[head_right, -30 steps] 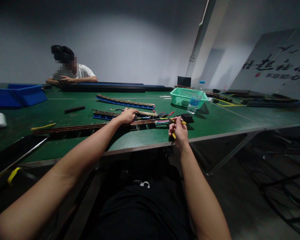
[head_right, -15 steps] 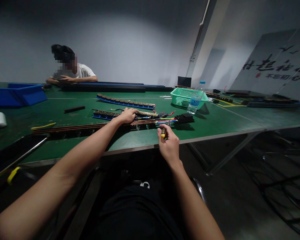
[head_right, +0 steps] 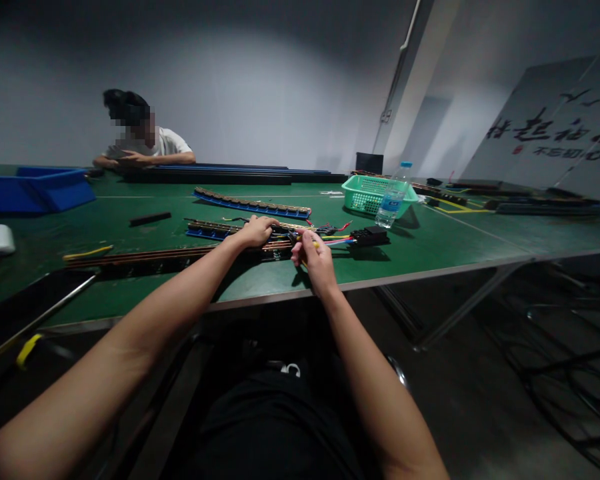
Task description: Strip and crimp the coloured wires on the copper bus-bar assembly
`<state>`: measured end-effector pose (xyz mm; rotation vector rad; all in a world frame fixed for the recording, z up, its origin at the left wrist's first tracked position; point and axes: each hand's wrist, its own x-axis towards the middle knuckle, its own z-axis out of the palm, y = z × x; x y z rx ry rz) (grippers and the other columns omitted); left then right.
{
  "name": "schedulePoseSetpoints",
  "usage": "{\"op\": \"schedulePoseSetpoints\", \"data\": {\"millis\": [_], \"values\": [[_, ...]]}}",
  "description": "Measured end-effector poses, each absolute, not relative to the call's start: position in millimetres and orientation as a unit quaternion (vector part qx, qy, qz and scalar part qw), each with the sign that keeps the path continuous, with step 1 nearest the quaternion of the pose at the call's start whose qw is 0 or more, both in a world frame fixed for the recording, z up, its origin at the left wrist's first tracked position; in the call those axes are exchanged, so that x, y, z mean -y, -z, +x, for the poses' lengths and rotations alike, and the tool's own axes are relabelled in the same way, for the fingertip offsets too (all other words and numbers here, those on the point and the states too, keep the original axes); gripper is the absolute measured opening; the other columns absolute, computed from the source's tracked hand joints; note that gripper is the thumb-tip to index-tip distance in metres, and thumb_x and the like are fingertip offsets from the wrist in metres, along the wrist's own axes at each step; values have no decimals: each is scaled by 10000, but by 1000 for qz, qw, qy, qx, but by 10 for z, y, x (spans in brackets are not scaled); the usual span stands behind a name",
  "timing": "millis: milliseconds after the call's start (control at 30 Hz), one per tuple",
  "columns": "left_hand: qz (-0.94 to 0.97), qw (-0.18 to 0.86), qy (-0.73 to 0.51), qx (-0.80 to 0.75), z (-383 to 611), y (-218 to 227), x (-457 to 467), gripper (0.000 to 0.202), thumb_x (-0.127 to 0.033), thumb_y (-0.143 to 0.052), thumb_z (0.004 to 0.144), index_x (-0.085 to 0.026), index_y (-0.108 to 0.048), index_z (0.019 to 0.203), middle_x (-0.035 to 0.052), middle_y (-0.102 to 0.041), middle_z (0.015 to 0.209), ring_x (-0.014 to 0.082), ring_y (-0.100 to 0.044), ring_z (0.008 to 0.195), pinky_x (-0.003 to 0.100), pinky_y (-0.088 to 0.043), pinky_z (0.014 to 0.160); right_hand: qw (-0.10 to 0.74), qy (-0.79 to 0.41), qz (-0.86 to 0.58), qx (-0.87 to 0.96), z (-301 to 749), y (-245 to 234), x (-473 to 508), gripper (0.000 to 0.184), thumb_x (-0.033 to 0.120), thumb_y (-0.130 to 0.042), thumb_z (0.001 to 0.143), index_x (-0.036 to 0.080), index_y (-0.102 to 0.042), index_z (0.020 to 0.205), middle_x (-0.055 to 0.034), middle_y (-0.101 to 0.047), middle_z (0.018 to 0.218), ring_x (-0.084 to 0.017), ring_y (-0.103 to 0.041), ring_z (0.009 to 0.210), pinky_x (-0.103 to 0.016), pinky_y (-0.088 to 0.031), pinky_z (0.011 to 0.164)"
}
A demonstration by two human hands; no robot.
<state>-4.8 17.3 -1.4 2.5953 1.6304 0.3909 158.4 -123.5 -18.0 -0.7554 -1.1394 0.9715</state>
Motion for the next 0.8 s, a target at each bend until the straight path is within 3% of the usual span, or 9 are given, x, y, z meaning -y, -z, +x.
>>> {"op": "schedulePoseSetpoints", "data": {"millis": [133, 267, 467, 567, 633, 733, 800], "values": [[841, 30, -130, -524, -50, 12, -167, 459, -247, -367, 971, -305, -590, 1368, 34, -549, 1468, 346, -447, 1311, 528, -410, 1063, 676, -439, -349, 478, 1576, 130, 1128, 560, 672, -612, 775, 199, -618, 1076, 38, -609, 646, -105, -549, 507, -217, -387, 446], [840, 36, -128, -525, -48, 2, -161, 458, -246, -390, 959, -309, -593, 1364, 31, -556, 1459, 342, -443, 1319, 515, -400, 1077, 645, -352, -399, 548, 1588, 100, 1104, 391, 528, -584, 824, 176, -682, 962, 66, -512, 501, -82, -379, 395, -223, -268, 413], [839, 32, -120, -529, -44, -2, -168, 469, -226, -374, 959, -313, -587, 1368, 35, -544, 1473, 349, -439, 1319, 534, -421, 1053, 446, -100, -428, 780, 1639, 117, 1207, 196, 291, -620, 794, 228, -774, 899, -5, -701, 706, -120, -543, 561, -248, -388, 589], [839, 33, -122, -530, -46, 7, -178, 462, -235, -374, 961, -319, -590, 1361, 34, -546, 1468, 351, -436, 1321, 542, -424, 1048, 367, -43, -435, 821, 1640, 131, 1238, 208, 245, -647, 757, 257, -782, 915, -4, -701, 670, -136, -563, 564, -256, -392, 604], [838, 34, -125, -529, -47, 13, -182, 466, -236, -375, 958, -310, -588, 1365, 45, -546, 1467, 354, -434, 1323, 545, -422, 1048, 388, -57, -430, 813, 1628, 137, 1244, 195, 264, -636, 791, 256, -774, 929, -20, -729, 739, -159, -620, 640, -268, -435, 655], [840, 32, -128, -526, -48, 17, -187, 471, -236, -383, 949, -302, -592, 1365, 49, -550, 1464, 355, -440, 1315, 544, -411, 1058, 490, -127, -424, 751, 1610, 132, 1254, 196, 355, -603, 869, 242, -749, 934, -37, -747, 884, -178, -662, 770, -292, -487, 734], [841, 32, -127, -524, -48, 17, -190, 470, -241, -386, 948, -309, -593, 1364, 40, -556, 1458, 349, -445, 1310, 539, -408, 1062, 558, -182, -432, 684, 1604, 109, 1277, 257, 442, -598, 884, 227, -731, 930, -22, -708, 795, -151, -617, 668, -271, -477, 637]]}}
